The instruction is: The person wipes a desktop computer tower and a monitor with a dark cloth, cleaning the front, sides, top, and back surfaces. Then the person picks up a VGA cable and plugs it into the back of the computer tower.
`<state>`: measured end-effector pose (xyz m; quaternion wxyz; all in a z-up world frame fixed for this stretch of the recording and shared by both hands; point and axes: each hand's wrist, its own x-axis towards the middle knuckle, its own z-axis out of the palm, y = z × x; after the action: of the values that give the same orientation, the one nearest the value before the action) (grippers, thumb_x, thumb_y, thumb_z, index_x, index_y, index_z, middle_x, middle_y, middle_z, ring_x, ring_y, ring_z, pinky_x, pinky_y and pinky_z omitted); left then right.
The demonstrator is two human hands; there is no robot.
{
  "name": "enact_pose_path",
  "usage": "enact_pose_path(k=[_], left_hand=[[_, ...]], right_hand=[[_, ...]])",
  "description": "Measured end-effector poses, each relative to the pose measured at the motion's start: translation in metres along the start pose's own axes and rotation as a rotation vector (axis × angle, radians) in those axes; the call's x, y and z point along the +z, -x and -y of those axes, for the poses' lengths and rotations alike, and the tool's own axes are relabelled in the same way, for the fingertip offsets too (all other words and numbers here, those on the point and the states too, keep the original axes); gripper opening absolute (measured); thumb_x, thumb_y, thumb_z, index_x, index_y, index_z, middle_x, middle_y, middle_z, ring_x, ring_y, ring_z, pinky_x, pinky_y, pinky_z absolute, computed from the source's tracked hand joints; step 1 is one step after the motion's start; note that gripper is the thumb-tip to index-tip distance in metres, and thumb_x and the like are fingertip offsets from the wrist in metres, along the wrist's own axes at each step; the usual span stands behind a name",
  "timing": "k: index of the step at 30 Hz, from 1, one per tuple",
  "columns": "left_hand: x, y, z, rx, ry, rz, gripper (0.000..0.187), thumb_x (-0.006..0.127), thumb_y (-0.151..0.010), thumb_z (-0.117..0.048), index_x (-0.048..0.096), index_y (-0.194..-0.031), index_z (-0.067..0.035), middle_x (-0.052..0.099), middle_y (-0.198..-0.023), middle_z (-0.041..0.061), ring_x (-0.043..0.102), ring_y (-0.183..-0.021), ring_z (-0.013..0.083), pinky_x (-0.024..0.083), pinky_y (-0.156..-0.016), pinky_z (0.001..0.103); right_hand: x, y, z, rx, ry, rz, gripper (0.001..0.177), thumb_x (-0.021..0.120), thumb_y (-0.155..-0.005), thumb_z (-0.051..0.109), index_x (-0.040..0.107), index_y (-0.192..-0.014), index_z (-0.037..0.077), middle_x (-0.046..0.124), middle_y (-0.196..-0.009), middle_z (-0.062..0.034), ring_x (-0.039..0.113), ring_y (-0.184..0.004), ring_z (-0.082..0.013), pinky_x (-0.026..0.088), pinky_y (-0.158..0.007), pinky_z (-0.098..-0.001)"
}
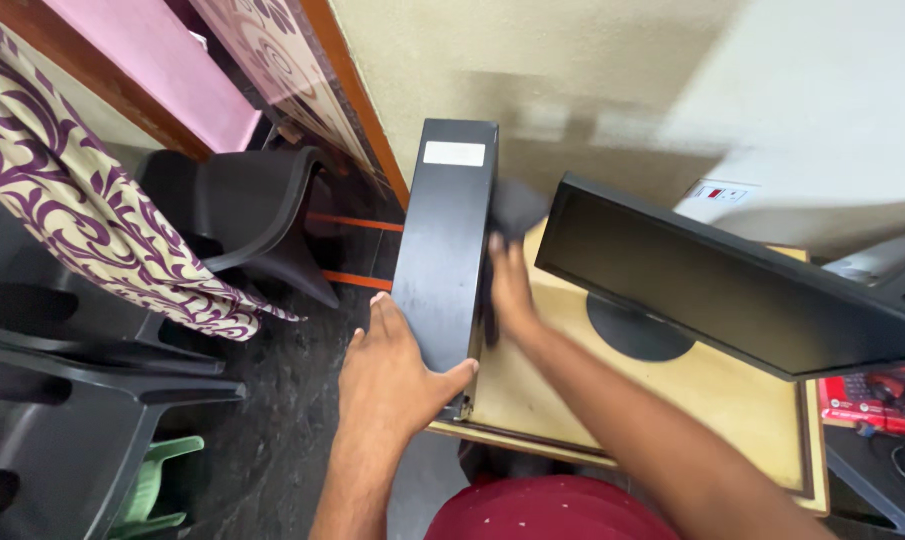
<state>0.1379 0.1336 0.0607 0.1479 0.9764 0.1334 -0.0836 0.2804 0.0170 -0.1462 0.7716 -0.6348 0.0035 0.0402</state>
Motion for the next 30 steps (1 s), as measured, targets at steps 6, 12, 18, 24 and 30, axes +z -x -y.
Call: enact_pose_path(k=[6, 12, 18, 24, 30], left_hand=[[0.001, -0.002, 0.001, 0.022, 0.004, -0.024, 0.128, 0.087, -0.061, -0.058, 0.03, -0.145, 0.019, 0.039, -0.151, 0.037, 0.051, -0.131, 0.0412, 0.038, -0.111, 0.044], [0.0, -0.001, 0.0, -0.017, 0.006, 0.028, 0.126, 0.086, -0.063, -0.057, 0.029, -0.148, 0.017, 0.037, -0.154, 0.035, 0.05, -0.131, 0.042, 0.037, -0.113, 0.042], [0.001, 0.0, 0.004, 0.032, 0.026, -0.009, 0.127, 0.086, -0.063, -0.058, 0.029, -0.147, 0.019, 0.038, -0.153, 0.036, 0.051, -0.131, 0.0416, 0.036, -0.113, 0.042], [0.003, -0.002, 0.005, -0.003, 0.009, 0.034, 0.129, 0.086, -0.063, -0.059, 0.028, -0.149, 0.017, 0.037, -0.154, 0.035, 0.05, -0.131, 0.0426, 0.037, -0.112, 0.041], [0.002, -0.001, 0.004, 0.048, 0.005, -0.016, 0.126, 0.086, -0.063, -0.058, 0.03, -0.145, 0.02, 0.039, -0.151, 0.038, 0.05, -0.132, 0.0409, 0.035, -0.113, 0.044]], right_hand=[[-0.001, 0.115, 0.005, 0.112, -0.025, 0.023, 0.058, 0.048, -0.103, 0.04, 0.047, -0.145, 0.001, 0.058, -0.144, -0.0132, 0.054, -0.133, -0.0232, 0.04, -0.112, -0.0375], [0.011, -0.013, 0.023, -0.088, 0.057, -0.087, 0.05, 0.044, -0.108, 0.041, 0.053, -0.139, 0.002, 0.064, -0.131, -0.0177, 0.06, -0.12, -0.0276, 0.046, -0.105, -0.0407], [-0.008, 0.035, -0.012, 0.243, 0.192, -0.045, 0.052, 0.046, -0.104, 0.045, 0.046, -0.142, 0.011, 0.06, -0.133, -0.0062, 0.058, -0.121, -0.0188, 0.042, -0.106, -0.0356], [-0.006, 0.116, -0.007, 0.206, -0.01, -0.032, 0.049, 0.051, -0.103, 0.039, 0.058, -0.129, -0.001, 0.068, -0.122, -0.0147, 0.062, -0.111, -0.0231, 0.049, -0.1, -0.0391], [0.003, -0.008, -0.01, -0.014, 0.014, -0.08, 0.047, 0.046, -0.113, 0.038, 0.051, -0.131, -0.005, 0.062, -0.122, -0.0197, 0.06, -0.107, -0.0246, 0.05, -0.095, -0.0389]])
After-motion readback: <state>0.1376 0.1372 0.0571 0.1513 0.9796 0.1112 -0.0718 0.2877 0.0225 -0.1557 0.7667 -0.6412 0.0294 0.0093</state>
